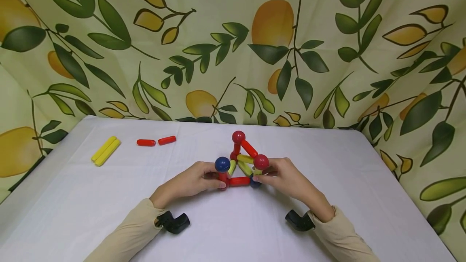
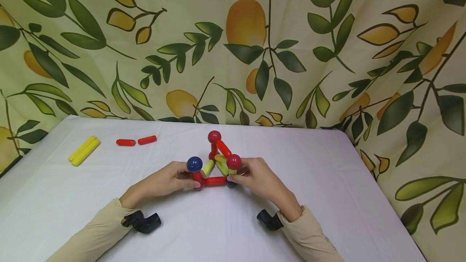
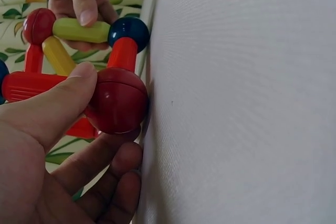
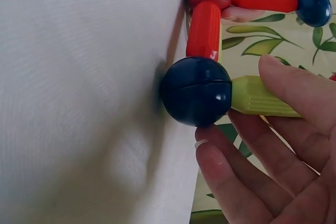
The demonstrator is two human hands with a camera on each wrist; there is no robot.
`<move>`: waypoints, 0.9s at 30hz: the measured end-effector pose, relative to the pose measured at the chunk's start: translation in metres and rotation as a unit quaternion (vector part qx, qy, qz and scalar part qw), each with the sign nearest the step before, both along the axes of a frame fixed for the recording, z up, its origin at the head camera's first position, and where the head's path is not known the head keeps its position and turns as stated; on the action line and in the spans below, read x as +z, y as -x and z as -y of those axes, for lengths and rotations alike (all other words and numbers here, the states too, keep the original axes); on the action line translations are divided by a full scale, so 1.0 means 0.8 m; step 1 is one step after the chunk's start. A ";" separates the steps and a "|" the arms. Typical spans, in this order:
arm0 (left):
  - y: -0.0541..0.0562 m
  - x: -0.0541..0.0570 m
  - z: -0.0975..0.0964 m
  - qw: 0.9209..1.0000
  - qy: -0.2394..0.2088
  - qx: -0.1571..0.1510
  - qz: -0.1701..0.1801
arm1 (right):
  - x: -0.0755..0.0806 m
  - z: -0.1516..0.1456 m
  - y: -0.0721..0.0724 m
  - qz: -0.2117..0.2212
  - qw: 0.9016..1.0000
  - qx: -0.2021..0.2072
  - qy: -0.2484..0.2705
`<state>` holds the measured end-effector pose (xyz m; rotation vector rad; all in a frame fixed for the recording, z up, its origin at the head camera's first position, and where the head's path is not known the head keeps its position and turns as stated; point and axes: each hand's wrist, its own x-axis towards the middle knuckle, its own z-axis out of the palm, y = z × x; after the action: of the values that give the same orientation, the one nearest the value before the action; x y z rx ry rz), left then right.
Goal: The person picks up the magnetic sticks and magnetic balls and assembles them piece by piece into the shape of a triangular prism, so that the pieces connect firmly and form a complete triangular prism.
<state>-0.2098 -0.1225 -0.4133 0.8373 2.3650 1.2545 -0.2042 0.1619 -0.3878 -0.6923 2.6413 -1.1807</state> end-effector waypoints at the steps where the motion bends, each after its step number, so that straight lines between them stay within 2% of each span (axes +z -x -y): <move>1: 0.000 0.001 0.000 1.000 -0.001 -0.001 0.000 | 0.000 0.000 0.000 0.001 1.000 -0.001 0.001; 6: 0.000 0.003 0.001 1.000 0.001 -0.001 -0.001 | -0.002 0.000 0.001 0.002 1.000 -0.002 -0.002; 12: 0.004 0.008 0.009 1.000 0.017 0.013 -0.016 | -0.008 -0.001 0.004 -0.005 1.000 0.024 -0.011; 19: 0.009 0.021 0.026 0.997 0.038 0.051 -0.032 | -0.013 -0.002 0.004 0.003 1.000 0.027 -0.006; 27: 0.016 0.036 0.048 0.992 0.050 0.088 -0.075 | -0.016 -0.004 0.004 0.028 0.999 0.024 0.002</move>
<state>-0.2223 -0.1606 -0.3842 0.7276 2.6482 1.1617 -0.2074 0.1650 -0.4007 -0.7070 2.5622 -1.1768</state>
